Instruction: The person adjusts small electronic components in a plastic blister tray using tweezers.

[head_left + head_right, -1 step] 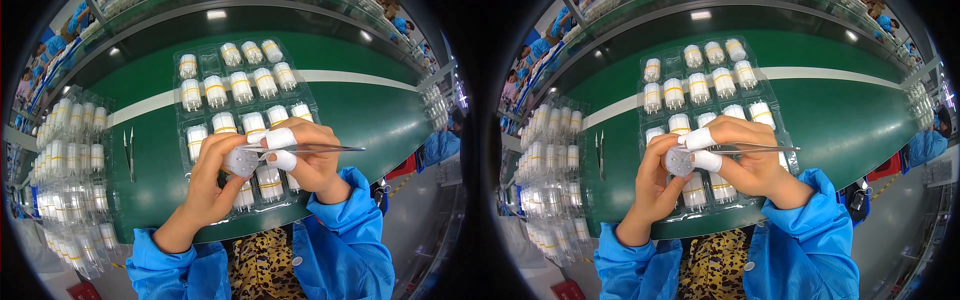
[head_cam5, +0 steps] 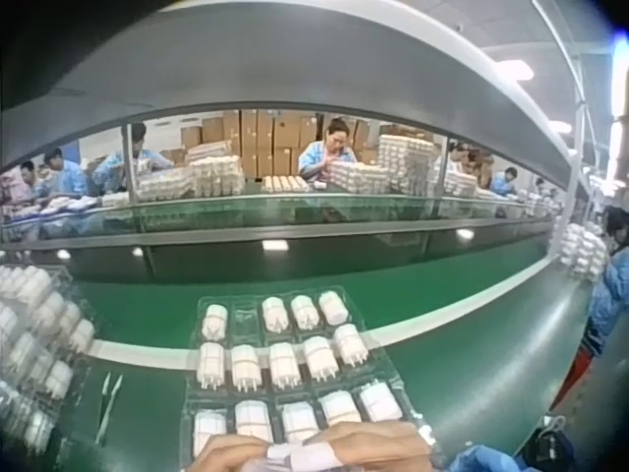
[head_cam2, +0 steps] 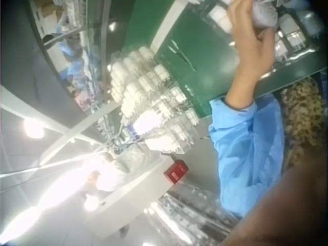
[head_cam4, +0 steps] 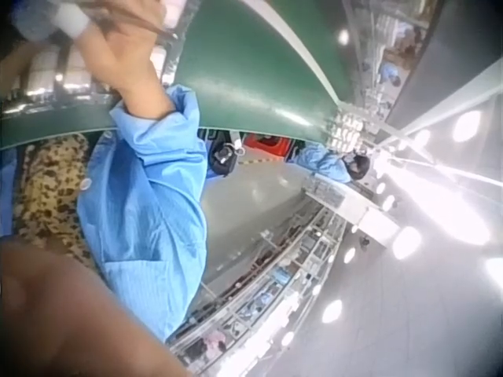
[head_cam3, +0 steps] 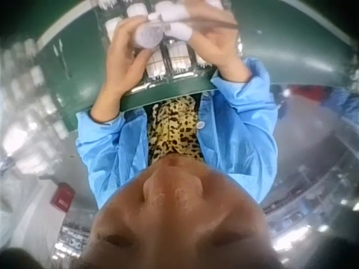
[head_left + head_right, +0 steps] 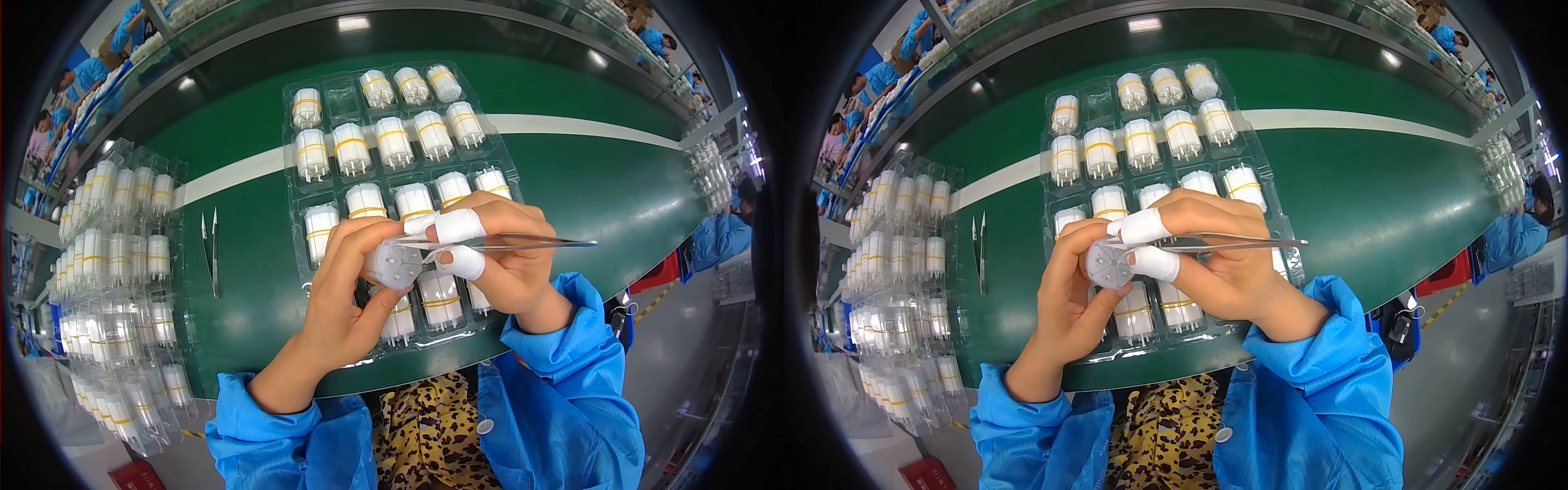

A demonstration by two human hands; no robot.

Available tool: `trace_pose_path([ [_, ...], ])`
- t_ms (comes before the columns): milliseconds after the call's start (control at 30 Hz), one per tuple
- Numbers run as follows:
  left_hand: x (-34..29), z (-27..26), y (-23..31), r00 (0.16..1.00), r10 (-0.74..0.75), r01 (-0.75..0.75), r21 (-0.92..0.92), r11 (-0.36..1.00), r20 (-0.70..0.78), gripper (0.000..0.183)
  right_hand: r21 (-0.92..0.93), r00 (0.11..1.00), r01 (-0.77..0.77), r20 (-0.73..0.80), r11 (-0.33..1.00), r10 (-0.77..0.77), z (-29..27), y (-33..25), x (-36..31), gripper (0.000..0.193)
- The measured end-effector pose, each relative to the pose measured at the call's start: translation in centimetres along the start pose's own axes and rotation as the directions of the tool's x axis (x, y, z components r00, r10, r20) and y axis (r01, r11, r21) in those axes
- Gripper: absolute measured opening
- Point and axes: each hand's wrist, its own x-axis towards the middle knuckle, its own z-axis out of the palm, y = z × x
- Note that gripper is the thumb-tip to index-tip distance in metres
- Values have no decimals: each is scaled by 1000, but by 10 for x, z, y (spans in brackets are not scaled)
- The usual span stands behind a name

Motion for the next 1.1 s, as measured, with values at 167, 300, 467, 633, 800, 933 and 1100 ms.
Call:
trace_pose_path([
  [167,1,-1,1,1000,-2,3,-39,999,20,54,-18,1000,-2,11,1000,2,-2,-2,0,23],
  [300,1,0,0,999,-23,25,-71,997,33,54,-26,1000,-31,6,999,31,-2,-3,-1,21],
  [467,0,1,0,999,-24,28,-102,994,34,54,-33,998,-64,-22,997,63,-2,-3,-4,19],
  [633,-1,3,-1,999,-38,39,-91,995,16,55,-33,999,-49,-20,998,49,-2,-4,-3,18],
  [800,-2,0,3,999,-39,38,38,999,11,56,-143,999,-35,29,989,40,2,-6,0,18],
  [933,-1,2,3,999,-36,35,100,994,17,55,-196,999,12,36,981,-5,1,-6,2,17],
  [1100,2,2,11,997,-28,40,-164,986,71,53,566,904,-168,-239,807,355,5,3,-2,17],
])
